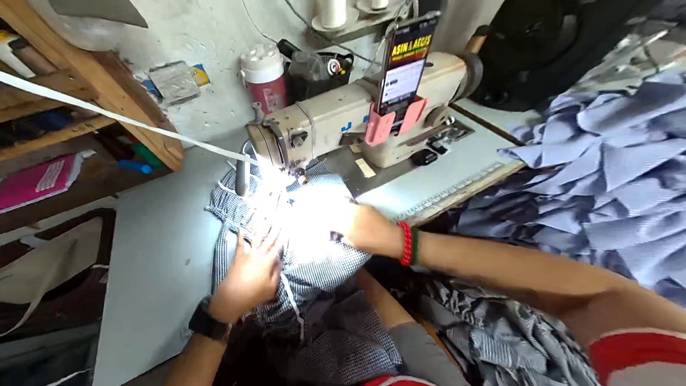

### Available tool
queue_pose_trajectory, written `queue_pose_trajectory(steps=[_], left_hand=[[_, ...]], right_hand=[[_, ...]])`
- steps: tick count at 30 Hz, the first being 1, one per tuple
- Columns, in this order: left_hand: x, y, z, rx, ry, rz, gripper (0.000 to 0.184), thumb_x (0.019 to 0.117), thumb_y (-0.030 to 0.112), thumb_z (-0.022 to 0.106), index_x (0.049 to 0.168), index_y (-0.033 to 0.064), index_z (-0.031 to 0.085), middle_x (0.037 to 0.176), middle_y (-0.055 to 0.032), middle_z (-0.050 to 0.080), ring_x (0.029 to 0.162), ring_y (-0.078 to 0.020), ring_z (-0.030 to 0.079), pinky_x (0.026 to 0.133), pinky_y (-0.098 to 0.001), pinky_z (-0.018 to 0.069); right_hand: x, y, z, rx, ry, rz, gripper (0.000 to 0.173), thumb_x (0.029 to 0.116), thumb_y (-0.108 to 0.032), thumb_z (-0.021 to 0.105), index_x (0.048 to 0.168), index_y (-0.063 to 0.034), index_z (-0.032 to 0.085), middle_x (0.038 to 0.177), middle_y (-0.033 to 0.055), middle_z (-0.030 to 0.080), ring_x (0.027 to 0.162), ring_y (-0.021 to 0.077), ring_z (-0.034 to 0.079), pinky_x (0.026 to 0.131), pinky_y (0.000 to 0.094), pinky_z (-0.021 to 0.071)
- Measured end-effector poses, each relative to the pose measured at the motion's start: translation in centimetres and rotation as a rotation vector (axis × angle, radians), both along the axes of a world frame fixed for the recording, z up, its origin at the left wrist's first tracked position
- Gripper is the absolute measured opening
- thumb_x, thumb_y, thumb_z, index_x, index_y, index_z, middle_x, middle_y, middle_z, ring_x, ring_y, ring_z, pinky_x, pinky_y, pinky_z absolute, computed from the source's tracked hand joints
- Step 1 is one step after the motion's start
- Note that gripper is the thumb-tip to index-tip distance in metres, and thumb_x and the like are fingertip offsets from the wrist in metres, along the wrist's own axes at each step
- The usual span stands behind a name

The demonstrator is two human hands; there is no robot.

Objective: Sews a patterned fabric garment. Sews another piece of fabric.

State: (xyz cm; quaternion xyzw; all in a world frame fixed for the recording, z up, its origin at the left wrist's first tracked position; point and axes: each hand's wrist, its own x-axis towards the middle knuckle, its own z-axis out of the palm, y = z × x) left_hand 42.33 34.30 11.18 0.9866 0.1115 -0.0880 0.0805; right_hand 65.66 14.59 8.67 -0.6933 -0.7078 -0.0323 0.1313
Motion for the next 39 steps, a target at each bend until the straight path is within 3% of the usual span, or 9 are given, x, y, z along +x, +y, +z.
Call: queue_pose_trajectory(steps=[3,6,9,20,24,27,31,34,39], left_hand=[[0.0,0.5,0.1,-0.065,0.031,0.063,0.054,0.1078,0.037,0.041,0.158,0.0179,0.042,0.166,-0.0066,0.036,0.156,-0.0325,0.024,0.119,-0.0742,-0.0006],[-0.3,0.7,-0.6,-0.005,-0.033,0.043,0.051,0.1052,0.032,0.044,0.155,0.0196,0.048,0.165,-0.0057,0.038,0.157,-0.0333,0.021,0.119,-0.0754,0.0031],[-0.2,-0.2,0.9,-0.105,0.084,0.032,0.058,0.1076,0.035,0.043,0.161,0.0171,0.034,0.169,-0.0048,0.029,0.158,-0.0282,0.020,0.120,-0.0722,-0.0032],[-0.1,1.8,-0.6,-0.060,-0.009,0.047,0.053,0.1070,0.036,0.044,0.157,0.0197,0.043,0.167,-0.0027,0.034,0.157,-0.0292,0.021,0.120,-0.0737,0.0032],[0.2,1.7,0.5,-0.120,0.034,0.045,0.053,0.1078,0.036,0.043,0.157,0.0174,0.043,0.166,-0.0055,0.036,0.156,-0.0313,0.025,0.121,-0.0715,0.0043],[0.1,1.6,-0.2,-0.065,-0.014,0.043,0.053,0.1058,0.032,0.045,0.158,0.0217,0.042,0.168,-0.0020,0.032,0.157,-0.0307,0.020,0.120,-0.0733,0.0041],[0.1,1.3,0.3,-0.141,0.025,0.019,0.054,0.1071,0.036,0.044,0.158,0.0176,0.042,0.167,-0.0041,0.034,0.158,-0.0285,0.021,0.122,-0.0701,0.0017],[0.0,1.6,-0.3,-0.087,0.004,0.035,0.053,0.1074,0.033,0.042,0.158,0.0204,0.041,0.168,-0.0020,0.032,0.157,-0.0283,0.021,0.121,-0.0717,0.0034],[0.0,1.6,-0.2,-0.136,-0.021,0.043,0.053,0.1083,0.036,0.041,0.157,0.0164,0.043,0.165,-0.0060,0.036,0.155,-0.0303,0.027,0.122,-0.0689,0.0076]], right_hand=[[0.0,-0.4,-0.2,0.020,0.020,0.073,0.027,0.0920,-0.020,0.066,0.118,-0.0183,0.075,0.093,0.0137,0.074,0.080,0.0354,0.072,0.064,0.0560,0.0573],[1.1,0.2,-0.4,-0.044,0.026,-0.084,0.023,0.0961,-0.022,0.062,0.114,-0.0141,0.074,0.115,0.0155,0.073,0.107,0.0386,0.070,0.080,0.0599,0.0582],[0.4,-0.3,-0.2,0.023,-0.051,0.013,0.029,0.0908,-0.020,0.065,0.118,-0.0174,0.075,0.094,0.0163,0.073,0.080,0.0390,0.072,0.060,0.0562,0.0570],[1.1,0.4,-0.5,-0.024,0.047,-0.084,0.022,0.0955,-0.022,0.062,0.112,-0.0137,0.075,0.115,0.0150,0.073,0.108,0.0390,0.070,0.080,0.0611,0.0580],[0.7,0.3,-0.5,0.060,-0.009,0.020,0.026,0.0894,-0.019,0.064,0.112,-0.0127,0.076,0.087,0.0165,0.072,0.077,0.0388,0.071,0.059,0.0562,0.0552],[1.0,0.5,-0.6,-0.037,0.015,-0.096,0.024,0.0982,-0.021,0.058,0.116,-0.0125,0.073,0.114,0.0143,0.073,0.105,0.0377,0.071,0.079,0.0590,0.0586],[0.8,0.2,-0.5,0.004,0.027,0.025,0.029,0.0893,-0.018,0.064,0.116,-0.0141,0.075,0.091,0.0156,0.074,0.078,0.0383,0.072,0.060,0.0574,0.0553],[1.5,0.7,-0.3,-0.091,0.058,-0.145,0.024,0.0964,-0.020,0.062,0.115,-0.0123,0.074,0.125,0.0162,0.070,0.109,0.0417,0.069,0.078,0.0624,0.0575],[0.9,0.6,-0.4,-0.032,0.036,-0.080,0.024,0.0934,-0.020,0.062,0.111,-0.0113,0.074,0.098,0.0179,0.073,0.090,0.0409,0.072,0.068,0.0597,0.0565]])
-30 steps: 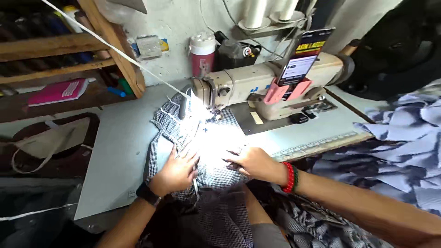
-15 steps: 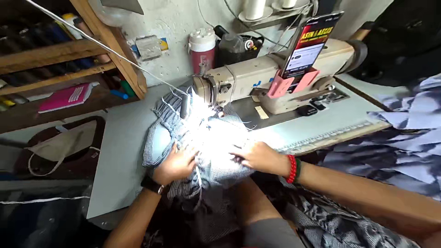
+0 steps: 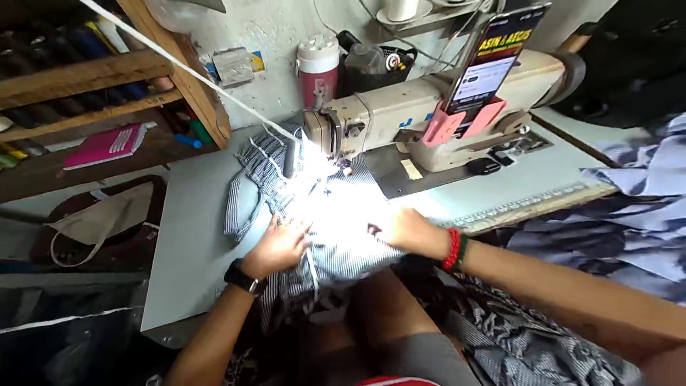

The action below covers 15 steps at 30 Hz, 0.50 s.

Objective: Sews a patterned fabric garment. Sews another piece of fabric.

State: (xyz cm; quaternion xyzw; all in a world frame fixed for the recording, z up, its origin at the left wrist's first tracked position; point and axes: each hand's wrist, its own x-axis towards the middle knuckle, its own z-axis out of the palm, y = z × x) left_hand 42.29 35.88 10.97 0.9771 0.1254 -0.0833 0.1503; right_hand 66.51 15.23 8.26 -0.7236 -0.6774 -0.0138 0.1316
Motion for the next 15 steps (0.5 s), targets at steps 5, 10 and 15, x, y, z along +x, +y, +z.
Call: queue_pose_trajectory(steps=[5,10,15], left_hand=[[-0.4,-0.7,0.5,-0.034,0.003,-0.062,0.053,0.1060,0.033,0.046,0.157,0.0179,0.044,0.168,-0.0027,0.032,0.156,-0.0271,0.025,0.122,-0.0705,0.0051],[-0.4,-0.5,-0.2,0.033,-0.067,-0.039,0.051,0.1053,0.030,0.047,0.155,0.0177,0.047,0.166,-0.0032,0.035,0.157,-0.0283,0.023,0.122,-0.0708,0.0068],[-1.0,0.4,-1.5,0.048,-0.170,-0.038,0.047,0.1062,0.030,0.044,0.152,0.0204,0.052,0.162,-0.0026,0.043,0.155,-0.0290,0.029,0.121,-0.0725,0.0090]], right_hand=[[-0.8,-0.2,-0.3,0.089,-0.068,0.079,0.030,0.0901,-0.019,0.063,0.117,-0.0130,0.075,0.099,0.0161,0.075,0.082,0.0384,0.073,0.062,0.0562,0.0569],[-0.5,0.2,0.8,0.013,-0.016,-0.076,0.026,0.0942,-0.021,0.062,0.115,-0.0112,0.074,0.121,0.0215,0.069,0.102,0.0435,0.070,0.072,0.0608,0.0583],[-1.4,-0.2,0.0,0.049,-0.024,-0.102,0.025,0.0959,-0.021,0.063,0.116,-0.0096,0.074,0.123,0.0190,0.070,0.116,0.0418,0.067,0.082,0.0596,0.0582]])
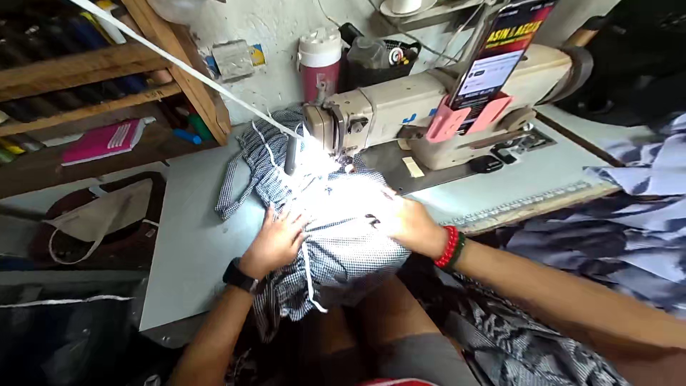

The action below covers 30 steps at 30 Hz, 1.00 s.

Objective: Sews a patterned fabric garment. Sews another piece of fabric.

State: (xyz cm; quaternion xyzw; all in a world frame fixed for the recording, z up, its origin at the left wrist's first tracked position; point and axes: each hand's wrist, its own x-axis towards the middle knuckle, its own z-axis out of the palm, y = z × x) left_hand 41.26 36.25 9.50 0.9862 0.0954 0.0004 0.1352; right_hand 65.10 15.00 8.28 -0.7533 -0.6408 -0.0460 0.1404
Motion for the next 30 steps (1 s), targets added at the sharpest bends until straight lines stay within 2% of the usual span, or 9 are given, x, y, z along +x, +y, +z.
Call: queue_pose_trajectory(steps=[4,8,10,12,17,21,24,27,30], left_hand=[[0.0,0.5,1.0,-0.107,0.110,-0.005,0.062,0.1019,0.048,0.052,0.156,0.0186,0.046,0.164,-0.0042,0.039,0.156,-0.0283,0.026,0.122,-0.0706,0.0026],[1.8,3.0,0.4,-0.029,0.044,0.077,0.053,0.1057,0.045,0.044,0.154,0.0215,0.050,0.164,-0.0035,0.039,0.158,-0.0309,0.018,0.121,-0.0719,0.0009],[1.4,1.5,0.3,0.020,0.001,-0.003,0.048,0.1047,0.038,0.048,0.149,0.0220,0.056,0.161,-0.0016,0.044,0.155,-0.0282,0.027,0.121,-0.0732,0.0060],[0.7,0.4,1.0,-0.048,0.077,-0.056,0.052,0.1061,0.038,0.047,0.154,0.0188,0.048,0.163,-0.0021,0.042,0.155,-0.0260,0.030,0.121,-0.0716,0.0077],[0.3,0.5,0.7,-0.026,0.015,-0.042,0.047,0.1031,0.025,0.053,0.150,0.0208,0.055,0.162,-0.0002,0.043,0.154,-0.0282,0.030,0.119,-0.0750,0.0088],[-1.2,-1.1,1.3,-0.073,0.118,-0.087,0.065,0.0983,0.042,0.060,0.156,0.0158,0.045,0.165,-0.0030,0.038,0.156,-0.0267,0.026,0.121,-0.0726,0.0048],[0.1,1.2,1.2,-0.098,0.180,0.010,0.080,0.0914,0.054,0.065,0.158,0.0168,0.042,0.166,-0.0048,0.036,0.158,-0.0284,0.017,0.120,-0.0728,0.0003],[2.1,3.0,1.8,-0.067,0.220,0.073,0.085,0.0887,0.048,0.073,0.160,0.0171,0.039,0.167,-0.0059,0.033,0.159,-0.0295,0.012,0.120,-0.0731,-0.0011],[3.6,4.9,1.9,-0.042,0.231,0.094,0.094,0.0859,0.048,0.077,0.163,0.0176,0.031,0.170,-0.0032,0.025,0.160,-0.0285,0.008,0.120,-0.0710,-0.0046]], right_hand=[[-0.2,-0.1,0.1,0.012,0.017,0.035,0.030,0.0961,-0.030,0.064,0.112,-0.0055,0.073,0.124,0.0221,0.069,0.113,0.0435,0.068,0.083,0.0598,0.0581],[1.7,2.2,-0.2,-0.057,0.037,-0.047,0.041,0.0980,-0.025,0.062,0.135,-0.0065,0.065,0.148,0.0216,0.055,0.126,0.0429,0.060,0.092,0.0607,0.0544],[-0.9,0.6,0.2,0.056,0.016,0.023,0.026,0.0961,-0.019,0.064,0.115,-0.0040,0.073,0.119,0.0199,0.072,0.115,0.0413,0.067,0.096,0.0617,0.0541],[-2.5,-0.5,0.5,0.028,-0.012,0.053,0.025,0.0935,-0.027,0.065,0.107,-0.0082,0.075,0.094,0.0145,0.074,0.092,0.0377,0.073,0.075,0.0576,0.0595],[-1.7,-0.1,0.3,-0.042,0.081,-0.075,0.028,0.0964,-0.026,0.062,0.114,-0.0084,0.074,0.120,0.0235,0.069,0.106,0.0454,0.069,0.076,0.0603,0.0577],[-3.9,-2.7,-0.1,0.023,-0.011,0.029,0.034,0.0969,-0.040,0.062,0.111,-0.0121,0.075,0.079,0.0134,0.070,0.075,0.0381,0.071,0.057,0.0535,0.0566],[-1.2,-1.6,-0.8,0.031,0.046,0.021,0.034,0.0967,-0.039,0.062,0.108,-0.0091,0.075,0.088,0.0154,0.072,0.080,0.0387,0.071,0.060,0.0568,0.0566],[1.3,0.2,-0.2,-0.029,0.124,0.021,0.034,0.0956,-0.037,0.065,0.116,-0.0106,0.074,0.128,0.0181,0.068,0.101,0.0396,0.071,0.071,0.0588,0.0576],[3.2,2.1,-0.1,-0.089,0.096,0.012,0.037,0.0964,-0.035,0.066,0.124,-0.0126,0.072,0.149,0.0134,0.057,0.124,0.0398,0.063,0.083,0.0603,0.0570]])
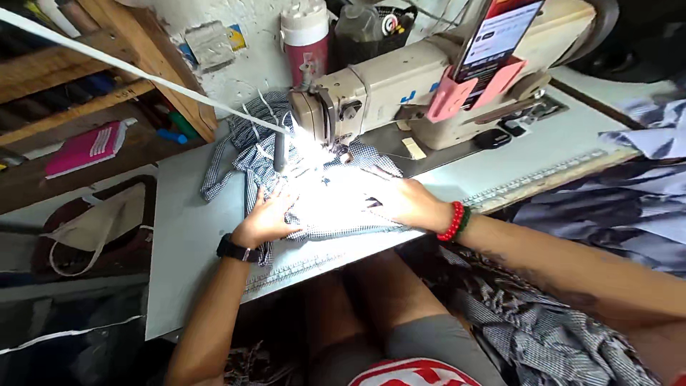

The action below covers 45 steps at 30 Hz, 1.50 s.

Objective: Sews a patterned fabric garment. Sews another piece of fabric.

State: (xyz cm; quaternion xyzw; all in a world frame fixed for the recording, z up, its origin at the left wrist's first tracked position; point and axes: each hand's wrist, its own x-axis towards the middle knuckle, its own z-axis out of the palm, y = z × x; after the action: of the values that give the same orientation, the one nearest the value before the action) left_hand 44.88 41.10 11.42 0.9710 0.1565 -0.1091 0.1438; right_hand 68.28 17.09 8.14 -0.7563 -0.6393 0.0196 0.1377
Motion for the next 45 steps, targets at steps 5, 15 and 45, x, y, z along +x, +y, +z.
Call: queue_pose_trajectory(steps=[5,15,45], left_hand=[[2.0,3.2,-0.5,0.006,0.013,0.024,0.107,0.0826,0.049,0.081,0.166,0.0188,0.021,0.173,0.0004,0.015,0.160,-0.0303,0.004,0.119,-0.0733,-0.0053],[-2.0,0.7,-3.4,0.034,-0.451,-0.068,0.037,0.1043,0.021,0.049,0.136,0.0208,0.069,0.152,0.0004,0.056,0.152,-0.0219,0.036,0.125,-0.0645,0.0102],[2.1,5.1,-2.0,-0.166,-0.299,-0.009,0.042,0.0888,0.034,0.070,0.123,0.0104,0.067,0.162,-0.0016,0.042,0.157,-0.0222,0.022,0.120,-0.0720,-0.0002]], right_hand=[[2.6,3.7,0.7,-0.031,-0.026,0.028,0.041,0.1022,-0.024,0.062,0.142,-0.0142,0.062,0.160,0.0094,0.046,0.144,0.0401,0.047,0.100,0.0612,0.0513],[-2.4,0.0,0.7,0.033,0.031,-0.024,0.018,0.0904,-0.018,0.070,0.107,-0.0152,0.075,0.099,0.0138,0.072,0.090,0.0355,0.071,0.068,0.0578,0.0546],[2.0,8.5,2.5,-0.155,0.194,-0.301,0.035,0.1077,-0.025,0.052,0.141,-0.0235,0.062,0.141,0.0299,0.054,0.118,0.0519,0.059,0.086,0.0682,0.0488]])
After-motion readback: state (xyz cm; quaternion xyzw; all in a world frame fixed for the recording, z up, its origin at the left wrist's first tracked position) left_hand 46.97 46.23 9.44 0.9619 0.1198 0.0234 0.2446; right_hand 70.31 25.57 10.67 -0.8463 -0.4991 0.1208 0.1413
